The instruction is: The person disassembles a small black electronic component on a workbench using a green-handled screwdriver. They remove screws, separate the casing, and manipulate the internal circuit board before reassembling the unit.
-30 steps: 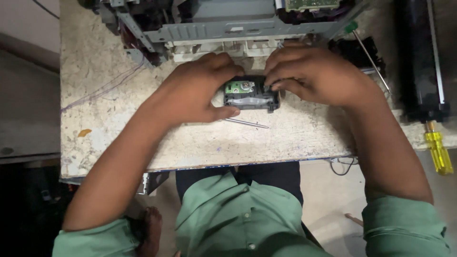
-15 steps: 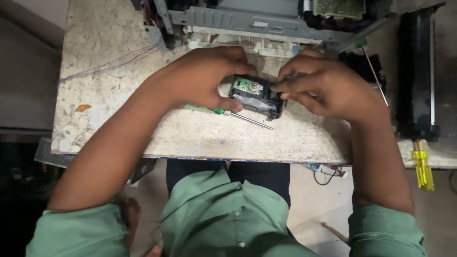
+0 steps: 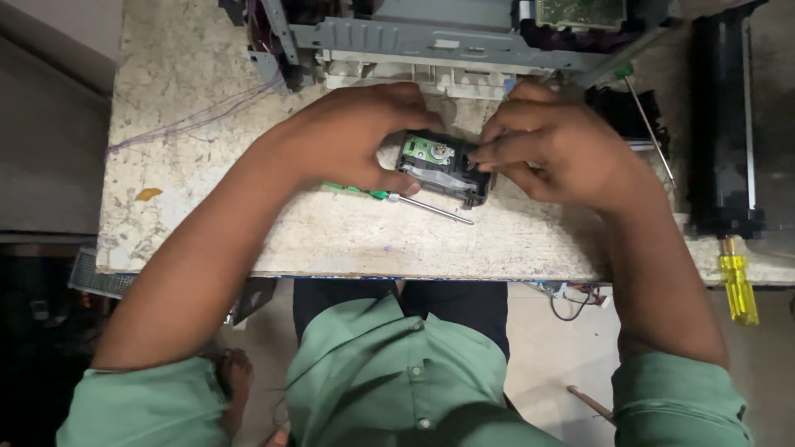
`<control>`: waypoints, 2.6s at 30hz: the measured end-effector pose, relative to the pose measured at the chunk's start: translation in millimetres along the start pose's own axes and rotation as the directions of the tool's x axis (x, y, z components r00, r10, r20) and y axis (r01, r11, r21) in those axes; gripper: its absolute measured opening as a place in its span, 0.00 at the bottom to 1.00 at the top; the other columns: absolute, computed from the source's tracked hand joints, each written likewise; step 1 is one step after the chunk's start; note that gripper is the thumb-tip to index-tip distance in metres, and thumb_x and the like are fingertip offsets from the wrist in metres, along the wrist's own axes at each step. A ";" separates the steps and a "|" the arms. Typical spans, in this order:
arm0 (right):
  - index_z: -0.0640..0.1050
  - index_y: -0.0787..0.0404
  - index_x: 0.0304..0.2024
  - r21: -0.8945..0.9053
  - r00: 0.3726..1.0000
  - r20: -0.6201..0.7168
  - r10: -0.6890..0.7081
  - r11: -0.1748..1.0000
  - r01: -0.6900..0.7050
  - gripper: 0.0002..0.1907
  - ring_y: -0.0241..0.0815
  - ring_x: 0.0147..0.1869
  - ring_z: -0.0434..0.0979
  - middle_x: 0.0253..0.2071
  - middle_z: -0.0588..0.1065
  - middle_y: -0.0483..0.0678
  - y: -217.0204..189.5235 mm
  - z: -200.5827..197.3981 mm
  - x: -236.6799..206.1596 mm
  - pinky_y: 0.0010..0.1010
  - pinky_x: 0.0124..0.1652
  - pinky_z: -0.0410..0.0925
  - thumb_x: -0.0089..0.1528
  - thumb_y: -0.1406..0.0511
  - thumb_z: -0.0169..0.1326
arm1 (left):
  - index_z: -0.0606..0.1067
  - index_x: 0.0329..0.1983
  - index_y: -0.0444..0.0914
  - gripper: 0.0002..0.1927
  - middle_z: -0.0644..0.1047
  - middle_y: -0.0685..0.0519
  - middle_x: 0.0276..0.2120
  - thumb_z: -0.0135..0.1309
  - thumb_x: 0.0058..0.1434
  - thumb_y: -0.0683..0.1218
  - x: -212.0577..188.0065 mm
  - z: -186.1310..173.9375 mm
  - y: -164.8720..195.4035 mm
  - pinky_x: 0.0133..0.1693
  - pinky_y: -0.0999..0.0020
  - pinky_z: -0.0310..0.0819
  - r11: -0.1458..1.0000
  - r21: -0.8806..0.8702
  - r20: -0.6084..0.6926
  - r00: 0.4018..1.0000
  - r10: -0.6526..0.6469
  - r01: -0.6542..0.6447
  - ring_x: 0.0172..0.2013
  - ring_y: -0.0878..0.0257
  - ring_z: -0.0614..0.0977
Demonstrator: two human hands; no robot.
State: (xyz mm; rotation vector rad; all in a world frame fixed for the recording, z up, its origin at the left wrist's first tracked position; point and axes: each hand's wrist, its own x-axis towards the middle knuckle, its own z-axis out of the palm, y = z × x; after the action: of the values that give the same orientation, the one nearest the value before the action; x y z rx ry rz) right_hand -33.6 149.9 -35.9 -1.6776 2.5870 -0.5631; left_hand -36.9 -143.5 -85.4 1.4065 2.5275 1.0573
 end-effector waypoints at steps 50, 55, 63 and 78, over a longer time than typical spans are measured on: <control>0.84 0.57 0.41 -0.357 0.996 0.082 -0.037 0.932 0.064 0.17 0.49 0.57 0.72 0.43 0.77 0.41 -12.3 1.4 16.7 0.42 0.55 0.72 0.49 0.71 0.59 | 0.77 0.57 0.38 0.35 0.76 0.45 0.49 0.71 0.46 0.54 3.2 0.6 -2.4 0.51 0.54 0.73 0.999 -0.013 -0.009 0.999 0.038 -0.038 0.51 0.45 0.78; 0.83 0.56 0.42 -0.301 0.984 0.176 -0.003 0.952 0.056 0.16 0.48 0.57 0.72 0.41 0.77 0.39 -15.1 -7.3 29.6 0.40 0.54 0.69 0.51 0.70 0.58 | 0.77 0.56 0.38 0.34 0.76 0.46 0.49 0.71 0.45 0.54 1.5 1.7 -4.9 0.51 0.55 0.73 0.999 -0.031 0.000 1.000 0.006 -0.006 0.52 0.46 0.78; 0.84 0.55 0.34 -0.374 0.923 0.384 -0.028 0.909 0.183 0.13 0.41 0.47 0.70 0.33 0.77 0.37 -37.5 -25.6 60.2 0.39 0.54 0.62 0.48 0.70 0.55 | 0.77 0.56 0.34 0.37 0.76 0.42 0.49 0.72 0.43 0.52 4.7 0.8 -2.8 0.52 0.53 0.73 0.999 -0.029 0.006 0.999 0.041 -0.041 0.51 0.43 0.77; 0.84 0.48 0.31 -0.330 0.772 0.615 0.162 0.942 0.066 0.07 0.37 0.49 0.70 0.32 0.78 0.34 -34.7 -30.7 89.0 0.37 0.54 0.59 0.50 0.64 0.62 | 0.76 0.58 0.35 0.37 0.76 0.41 0.49 0.72 0.43 0.50 3.2 3.0 7.4 0.51 0.52 0.71 1.000 -0.012 0.013 1.000 -0.019 0.019 0.51 0.42 0.77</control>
State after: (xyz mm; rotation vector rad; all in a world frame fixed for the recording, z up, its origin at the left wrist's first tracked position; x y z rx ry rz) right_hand -47.0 67.6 19.7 -1.5003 2.2622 0.4300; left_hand -32.3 -136.8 -82.5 1.3785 2.5165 1.0550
